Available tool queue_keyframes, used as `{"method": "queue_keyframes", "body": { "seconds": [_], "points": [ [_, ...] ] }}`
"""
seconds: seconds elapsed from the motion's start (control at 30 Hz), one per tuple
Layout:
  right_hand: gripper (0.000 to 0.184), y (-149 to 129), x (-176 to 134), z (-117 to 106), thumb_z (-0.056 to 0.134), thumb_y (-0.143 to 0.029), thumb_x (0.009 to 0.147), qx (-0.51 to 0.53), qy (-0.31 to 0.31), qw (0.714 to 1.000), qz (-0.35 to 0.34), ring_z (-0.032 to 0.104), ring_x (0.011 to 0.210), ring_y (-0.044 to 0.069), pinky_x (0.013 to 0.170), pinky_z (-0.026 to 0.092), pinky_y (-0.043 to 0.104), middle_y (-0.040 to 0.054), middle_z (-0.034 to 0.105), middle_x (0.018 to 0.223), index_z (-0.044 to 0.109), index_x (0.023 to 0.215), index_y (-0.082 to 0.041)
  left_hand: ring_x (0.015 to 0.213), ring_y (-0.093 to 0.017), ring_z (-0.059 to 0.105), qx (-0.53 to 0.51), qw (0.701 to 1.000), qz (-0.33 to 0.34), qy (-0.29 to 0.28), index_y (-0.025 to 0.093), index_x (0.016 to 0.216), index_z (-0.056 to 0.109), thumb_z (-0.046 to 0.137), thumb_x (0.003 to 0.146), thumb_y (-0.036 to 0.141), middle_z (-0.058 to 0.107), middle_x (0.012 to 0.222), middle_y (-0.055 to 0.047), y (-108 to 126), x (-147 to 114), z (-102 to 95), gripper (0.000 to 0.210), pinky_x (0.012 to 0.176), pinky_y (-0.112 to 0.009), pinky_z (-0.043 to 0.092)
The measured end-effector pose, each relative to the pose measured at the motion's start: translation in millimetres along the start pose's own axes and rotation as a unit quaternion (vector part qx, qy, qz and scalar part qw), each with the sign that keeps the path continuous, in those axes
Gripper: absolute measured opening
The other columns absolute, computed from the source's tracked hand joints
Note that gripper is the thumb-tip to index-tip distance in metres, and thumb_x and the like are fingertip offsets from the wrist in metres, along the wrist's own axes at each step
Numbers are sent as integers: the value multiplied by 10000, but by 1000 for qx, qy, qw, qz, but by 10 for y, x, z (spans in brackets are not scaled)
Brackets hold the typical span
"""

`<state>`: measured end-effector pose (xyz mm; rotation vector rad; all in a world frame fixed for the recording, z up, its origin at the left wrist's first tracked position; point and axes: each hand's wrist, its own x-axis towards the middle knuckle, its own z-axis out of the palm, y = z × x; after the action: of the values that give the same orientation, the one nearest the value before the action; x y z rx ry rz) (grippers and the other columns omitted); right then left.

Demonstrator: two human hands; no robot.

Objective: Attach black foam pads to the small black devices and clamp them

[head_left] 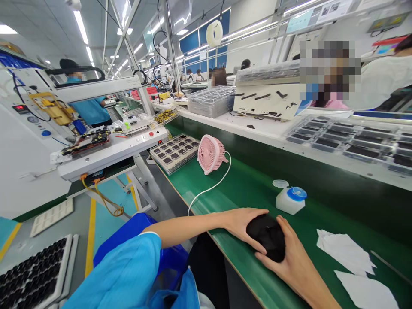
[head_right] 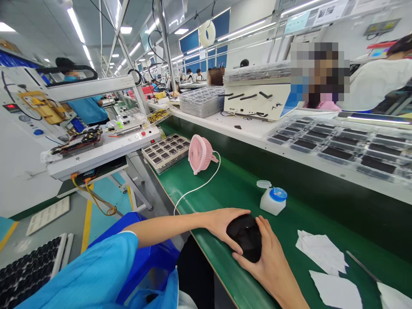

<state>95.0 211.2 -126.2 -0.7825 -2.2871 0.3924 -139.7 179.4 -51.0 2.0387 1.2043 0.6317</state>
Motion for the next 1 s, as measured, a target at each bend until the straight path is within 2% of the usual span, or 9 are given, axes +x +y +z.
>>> {"method": "queue_keyframes", "body": {
  "seconds": [0.1,0.2,0.4,0.5,0.57,0.67,0.73,0.83,1.0],
  "points": [
    [1098,65,-48,1,620,-798,853,-32,-1,999,-5,453,1435,494,1060,507,665,237,402,1604,197,1663,-188,1500,-382,445,11,999,38,-3,125,1642,284,934,635,598,451,1617,-206,-1,67,25,1289,1258,-486,355],
    [1073,106,-42,37,597,-814,857,-59,-13,998,-23,428,1452,496,1068,495,674,221,450,1574,230,1650,-191,1485,-358,472,-2,998,66,-9,145,1636,309,965,613,540,489,1593,-186,0,160,58,1278,1262,-448,360],
    [1029,136,-10,81,573,-814,878,-34,0,999,-8,490,1409,467,1072,510,636,216,516,1510,271,1630,-179,1393,-379,568,1,999,35,-2,205,1432,595,991,548,521,638,1444,-147,-7,269,140,1018,1224,-473,427],
    [1031,129,-16,56,591,-820,858,-22,-5,1000,1,495,1399,469,1085,492,646,224,513,1509,303,1611,-177,1389,-386,569,9,1000,24,15,210,1391,623,987,557,521,640,1439,-145,-44,273,199,962,1227,-497,423],
    [988,121,-23,8,621,-791,848,12,-25,999,33,496,1401,460,1096,486,635,212,511,1515,343,1582,-191,1415,-396,540,17,999,39,20,167,1429,585,976,569,537,607,1475,-176,-77,277,257,1015,1242,-507,400],
    [816,123,-31,-94,561,-719,912,95,-40,987,120,532,1386,414,1106,498,577,174,515,1531,392,1538,-223,1457,-397,491,16,996,85,35,94,1522,471,939,617,579,554,1517,-227,-96,295,370,1129,1271,-493,351],
    [737,136,-30,-164,481,-709,946,138,-27,972,188,554,1369,395,1114,496,563,151,535,1524,430,1510,-237,1464,-390,483,4,994,102,50,95,1552,435,916,652,598,550,1520,-222,-66,318,446,1137,1277,-475,338],
    [737,160,-13,-250,432,-753,931,152,-9,952,267,567,1345,410,1142,457,610,154,591,1461,515,1437,-224,1459,-380,490,-21,994,96,48,136,1545,463,899,670,617,516,1557,-183,40,385,534,1089,1273,-457,344],
    [731,221,9,-372,413,-761,920,134,33,952,273,540,1374,418,1201,381,648,174,603,1441,581,1338,-186,1467,-377,484,-59,996,69,12,176,1560,451,904,639,628,468,1595,-140,205,599,661,1122,1266,-445,360]
  ]
}}
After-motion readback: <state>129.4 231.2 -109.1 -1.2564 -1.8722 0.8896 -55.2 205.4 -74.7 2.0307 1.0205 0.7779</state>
